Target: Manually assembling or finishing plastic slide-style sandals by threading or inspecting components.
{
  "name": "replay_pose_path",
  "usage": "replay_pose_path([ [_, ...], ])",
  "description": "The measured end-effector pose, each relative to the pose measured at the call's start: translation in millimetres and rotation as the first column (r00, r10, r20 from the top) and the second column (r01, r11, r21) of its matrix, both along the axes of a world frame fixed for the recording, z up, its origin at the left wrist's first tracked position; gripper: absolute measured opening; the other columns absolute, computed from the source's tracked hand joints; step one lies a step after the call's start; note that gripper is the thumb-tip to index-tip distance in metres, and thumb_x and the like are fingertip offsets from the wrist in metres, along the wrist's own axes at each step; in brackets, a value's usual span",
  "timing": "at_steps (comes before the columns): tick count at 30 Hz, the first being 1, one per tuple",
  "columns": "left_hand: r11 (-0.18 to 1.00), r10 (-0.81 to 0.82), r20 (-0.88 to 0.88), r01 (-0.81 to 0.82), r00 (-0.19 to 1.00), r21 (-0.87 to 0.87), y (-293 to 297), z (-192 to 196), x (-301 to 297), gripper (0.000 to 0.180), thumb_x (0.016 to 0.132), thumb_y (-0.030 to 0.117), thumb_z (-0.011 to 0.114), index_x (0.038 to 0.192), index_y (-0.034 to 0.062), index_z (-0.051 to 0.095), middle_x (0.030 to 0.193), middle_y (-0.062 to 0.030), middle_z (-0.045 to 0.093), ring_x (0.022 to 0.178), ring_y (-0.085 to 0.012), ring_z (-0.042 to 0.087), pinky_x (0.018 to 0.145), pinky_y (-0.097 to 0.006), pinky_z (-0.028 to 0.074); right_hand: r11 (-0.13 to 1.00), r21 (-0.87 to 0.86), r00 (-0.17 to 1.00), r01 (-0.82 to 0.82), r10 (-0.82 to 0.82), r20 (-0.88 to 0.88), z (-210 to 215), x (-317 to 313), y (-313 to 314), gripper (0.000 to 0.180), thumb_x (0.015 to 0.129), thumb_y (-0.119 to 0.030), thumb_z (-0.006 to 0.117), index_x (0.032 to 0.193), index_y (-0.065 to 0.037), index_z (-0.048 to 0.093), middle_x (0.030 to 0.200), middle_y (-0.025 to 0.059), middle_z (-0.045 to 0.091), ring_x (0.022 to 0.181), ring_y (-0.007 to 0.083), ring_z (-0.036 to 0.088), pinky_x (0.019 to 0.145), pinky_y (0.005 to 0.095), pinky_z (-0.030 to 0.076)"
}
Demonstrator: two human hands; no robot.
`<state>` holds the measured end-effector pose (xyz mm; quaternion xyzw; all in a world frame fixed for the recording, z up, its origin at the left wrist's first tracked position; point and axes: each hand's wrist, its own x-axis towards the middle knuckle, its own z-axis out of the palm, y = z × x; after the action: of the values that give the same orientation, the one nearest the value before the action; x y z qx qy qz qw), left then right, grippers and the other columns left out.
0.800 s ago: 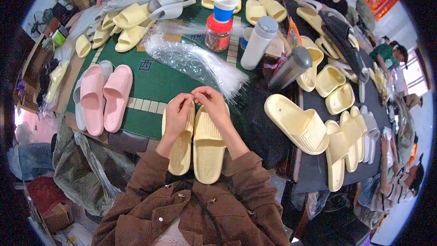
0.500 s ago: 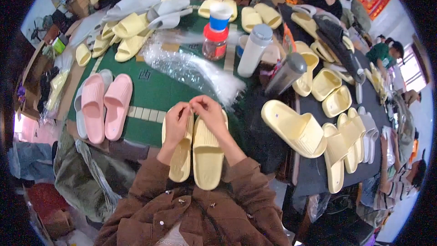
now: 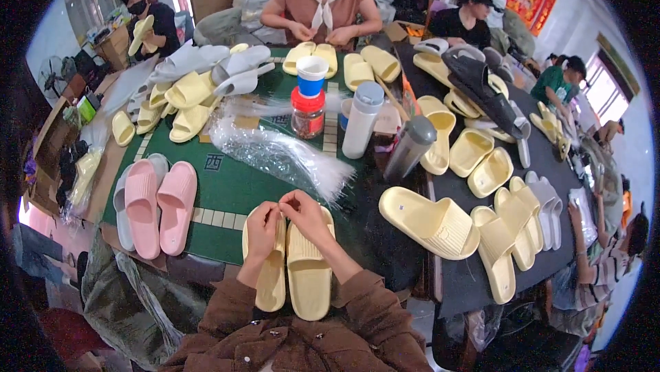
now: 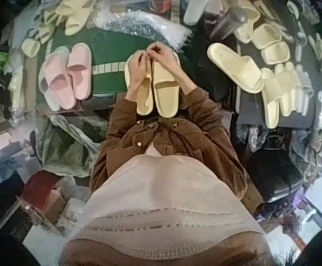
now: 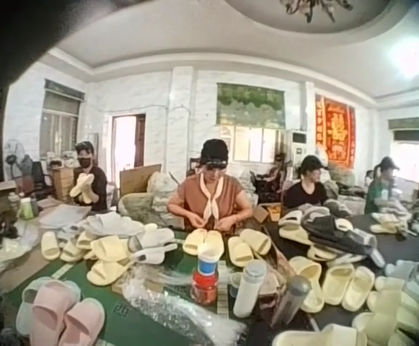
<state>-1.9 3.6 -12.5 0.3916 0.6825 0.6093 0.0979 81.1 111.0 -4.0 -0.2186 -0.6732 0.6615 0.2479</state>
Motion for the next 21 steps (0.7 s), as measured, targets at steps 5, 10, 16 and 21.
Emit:
replay_pose_path([
  [5,1.0,0.015,0.008,-0.015,1.0,0.009,-1.2,4.7,1.0,0.011,0.091,0.006,0.052,0.086,-0.001,0.058,0.07,-0.0049,0.056,0.065,-0.0109,0.051,0.059,-0.026,0.041,1.0,-0.009,1.0,0.001,-0.001,0.022,-4.5,-0.7,-0.2,0.008,0.088,-0.007,0.062,0.093,-0.003,0.058,0.082,-0.0009,0.06,0.071,0.0053,0.055,0.063,0.0197,0.045],
  [10,1.0,0.008,0.039,-0.007,0.999,-0.021,-4.3,1.9,-0.8,0.008,0.089,0.004,0.053,0.087,-0.0024,0.058,0.072,-0.0092,0.056,0.064,-0.0165,0.053,0.06,-0.029,0.043,0.999,-0.04,1.0,-0.02,0.02,-0.003,-1.5,0.3,-5.5,0.008,0.088,-0.009,0.063,0.093,-0.005,0.058,0.08,-0.0016,0.06,0.07,0.0043,0.055,0.059,0.0187,0.043],
  [16,0.999,-0.024,0.123,0.027,0.992,-0.021,-3.2,9.1,4.9,0.011,0.09,0.006,0.052,0.085,-0.0019,0.058,0.072,-0.0068,0.057,0.067,-0.0138,0.054,0.062,-0.028,0.044,0.988,-0.131,0.997,-0.077,0.074,-0.03,0.4,4.5,-0.3,0.008,0.088,-0.011,0.064,0.091,-0.005,0.059,0.08,-0.0032,0.059,0.069,0.0038,0.053,0.057,0.0189,0.041],
  [21,0.994,0.023,0.014,-0.024,1.0,0.11,-3.0,12.9,-0.4,0.017,0.091,0.006,0.051,0.104,-0.0017,0.059,0.095,-0.0115,0.061,0.086,-0.0181,0.058,0.074,-0.028,0.046,0.996,-0.081,0.998,0.03,-0.034,-0.054,9.5,-7.0,-4.1,0.008,0.084,-0.009,0.065,0.088,-0.003,0.061,0.083,-0.0015,0.061,0.075,0.0055,0.055,0.063,0.0211,0.045],
])
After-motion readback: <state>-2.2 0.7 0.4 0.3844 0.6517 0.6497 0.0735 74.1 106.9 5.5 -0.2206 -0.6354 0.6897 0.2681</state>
